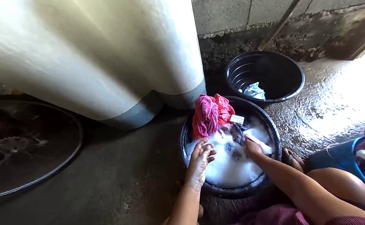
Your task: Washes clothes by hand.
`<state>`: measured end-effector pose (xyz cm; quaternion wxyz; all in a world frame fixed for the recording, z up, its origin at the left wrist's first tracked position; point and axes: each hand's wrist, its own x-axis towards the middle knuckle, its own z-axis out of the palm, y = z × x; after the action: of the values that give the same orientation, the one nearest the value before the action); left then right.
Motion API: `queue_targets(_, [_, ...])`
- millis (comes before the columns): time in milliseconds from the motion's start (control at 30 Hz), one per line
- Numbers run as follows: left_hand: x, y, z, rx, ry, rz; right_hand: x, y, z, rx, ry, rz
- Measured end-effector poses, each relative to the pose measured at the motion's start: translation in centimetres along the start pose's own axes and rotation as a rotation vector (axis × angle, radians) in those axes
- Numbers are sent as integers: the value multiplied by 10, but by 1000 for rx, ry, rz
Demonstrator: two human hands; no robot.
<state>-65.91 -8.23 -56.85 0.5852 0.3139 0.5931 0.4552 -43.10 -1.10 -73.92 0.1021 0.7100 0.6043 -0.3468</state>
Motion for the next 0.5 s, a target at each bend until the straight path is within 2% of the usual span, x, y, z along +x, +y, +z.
queue_targets(100, [5, -1, 2, 20, 16, -28, -19, -19, 20, 41, -88, -195])
queue_targets(200, [11, -2, 4, 118, 33, -16, -38, -34, -2, 150, -131, -388])
queue_targets(333, [22, -14, 5, 320, 28, 19, -66, -44, -70, 333, -41, -477])
queue_targets(500, [29, -27, 17, 525, -89, 1, -123, -57, -143, 464, 74, -563])
